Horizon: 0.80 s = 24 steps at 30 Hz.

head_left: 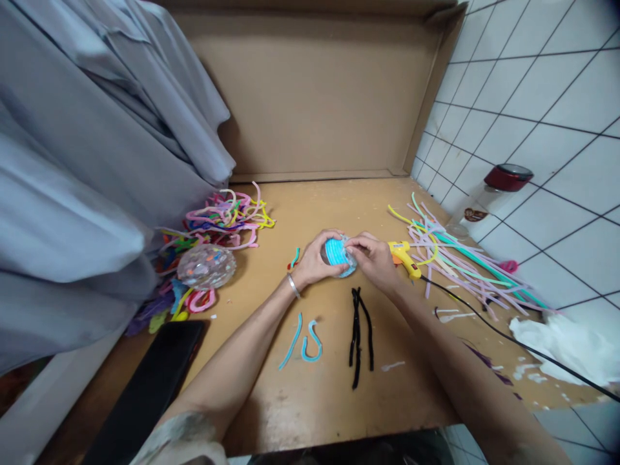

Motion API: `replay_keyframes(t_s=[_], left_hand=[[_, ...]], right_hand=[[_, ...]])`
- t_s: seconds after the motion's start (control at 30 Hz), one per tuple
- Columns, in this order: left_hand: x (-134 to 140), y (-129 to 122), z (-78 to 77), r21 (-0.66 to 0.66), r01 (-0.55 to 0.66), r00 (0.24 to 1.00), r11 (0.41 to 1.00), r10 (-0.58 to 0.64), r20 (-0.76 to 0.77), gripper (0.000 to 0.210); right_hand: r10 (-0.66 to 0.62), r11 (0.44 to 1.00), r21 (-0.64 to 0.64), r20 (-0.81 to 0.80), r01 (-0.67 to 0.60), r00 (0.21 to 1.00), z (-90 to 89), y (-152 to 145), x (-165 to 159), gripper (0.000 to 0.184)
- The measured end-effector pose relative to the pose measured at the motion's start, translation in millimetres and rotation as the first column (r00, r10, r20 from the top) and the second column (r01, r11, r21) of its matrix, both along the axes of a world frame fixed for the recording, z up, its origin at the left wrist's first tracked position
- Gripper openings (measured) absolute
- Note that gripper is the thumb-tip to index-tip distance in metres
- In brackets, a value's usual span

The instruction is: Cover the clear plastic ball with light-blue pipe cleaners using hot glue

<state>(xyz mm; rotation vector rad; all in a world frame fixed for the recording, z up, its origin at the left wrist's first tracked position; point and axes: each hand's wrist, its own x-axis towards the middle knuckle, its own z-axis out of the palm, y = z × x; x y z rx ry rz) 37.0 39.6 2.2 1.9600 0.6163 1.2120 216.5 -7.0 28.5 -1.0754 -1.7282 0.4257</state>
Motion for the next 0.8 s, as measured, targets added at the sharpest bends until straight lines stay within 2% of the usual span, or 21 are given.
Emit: replay_keyframes(t_s=[0.33, 0.57, 0.8], left_hand=[[-1.2, 1.4, -3.4, 0.006, 0.003, 1.000, 1.000, -0.003, -0.024, 0.057], [-1.8, 5.0, -5.5, 0.101, -0.016, 0.998, 0.995, 0.022, -0.057, 0.057], [-3.2, 3.1, -6.9, 0.208, -0.138, 0.978, 0.968, 0.166, -0.124, 0.062]], right_hand=[[0.002, 1.000, 0.016, -0.032, -0.001, 0.999, -1.7, 0.4, -1.8, 0.014], [-0.018, 1.000, 0.002, -0.016, 0.018, 1.000, -1.3, -0.4, -2.6, 0.014], [-0.021, 1.000, 0.007, -0.009, 0.021, 1.000, 0.3, -1.5, -2.3, 0.015]])
